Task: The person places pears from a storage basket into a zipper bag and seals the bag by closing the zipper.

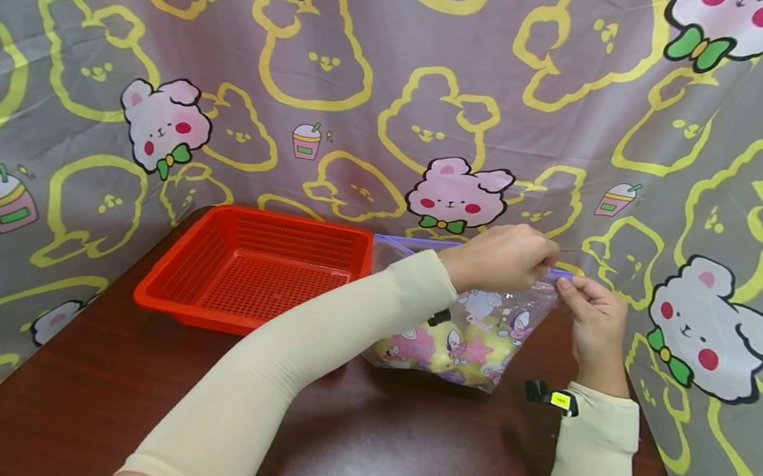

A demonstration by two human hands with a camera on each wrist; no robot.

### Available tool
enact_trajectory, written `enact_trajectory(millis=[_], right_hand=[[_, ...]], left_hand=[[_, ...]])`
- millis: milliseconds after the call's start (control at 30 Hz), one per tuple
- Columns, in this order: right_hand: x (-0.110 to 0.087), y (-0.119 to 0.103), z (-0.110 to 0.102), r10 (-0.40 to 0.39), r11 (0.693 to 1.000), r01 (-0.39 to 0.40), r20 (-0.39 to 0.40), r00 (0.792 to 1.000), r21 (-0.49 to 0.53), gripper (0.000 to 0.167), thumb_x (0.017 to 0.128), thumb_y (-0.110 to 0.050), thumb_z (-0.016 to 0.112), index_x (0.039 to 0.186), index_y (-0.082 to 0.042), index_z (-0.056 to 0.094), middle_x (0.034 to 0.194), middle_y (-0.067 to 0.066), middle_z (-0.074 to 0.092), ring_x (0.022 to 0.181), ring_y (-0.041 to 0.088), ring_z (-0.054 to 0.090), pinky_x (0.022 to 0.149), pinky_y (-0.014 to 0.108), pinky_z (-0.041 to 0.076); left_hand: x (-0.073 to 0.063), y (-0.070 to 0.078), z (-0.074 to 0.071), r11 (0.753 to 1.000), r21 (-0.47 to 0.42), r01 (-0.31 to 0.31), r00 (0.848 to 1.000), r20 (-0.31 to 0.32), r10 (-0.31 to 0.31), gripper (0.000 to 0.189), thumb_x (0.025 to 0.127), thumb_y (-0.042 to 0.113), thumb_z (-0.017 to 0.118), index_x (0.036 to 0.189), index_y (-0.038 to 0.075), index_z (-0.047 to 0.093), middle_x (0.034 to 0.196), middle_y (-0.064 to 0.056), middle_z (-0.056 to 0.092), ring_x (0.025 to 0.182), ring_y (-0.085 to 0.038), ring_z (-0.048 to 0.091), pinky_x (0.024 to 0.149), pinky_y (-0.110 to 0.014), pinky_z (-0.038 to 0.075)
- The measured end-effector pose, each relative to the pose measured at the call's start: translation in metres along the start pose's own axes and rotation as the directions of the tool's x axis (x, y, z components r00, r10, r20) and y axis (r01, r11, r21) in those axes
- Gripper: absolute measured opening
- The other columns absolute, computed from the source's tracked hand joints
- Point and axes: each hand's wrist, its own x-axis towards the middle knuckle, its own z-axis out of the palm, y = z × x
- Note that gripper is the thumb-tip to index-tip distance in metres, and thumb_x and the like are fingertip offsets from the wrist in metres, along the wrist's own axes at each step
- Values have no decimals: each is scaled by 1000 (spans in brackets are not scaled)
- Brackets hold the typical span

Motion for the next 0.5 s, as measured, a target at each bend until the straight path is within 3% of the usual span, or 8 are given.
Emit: enact_trajectory(millis=[500], right_hand=[[-2, -2, 1, 21, 1000, -21, -25, 999, 8, 12, 89, 6, 65, 84, 17, 67, 72, 5, 67, 59, 11, 59, 56, 20, 50]], left_hand=[[-7, -5, -2, 1000, -9, 10, 1000, 5, -10, 15, 97, 12, 50, 93, 17, 64, 85, 8, 59, 73, -7, 52, 62, -21, 42]])
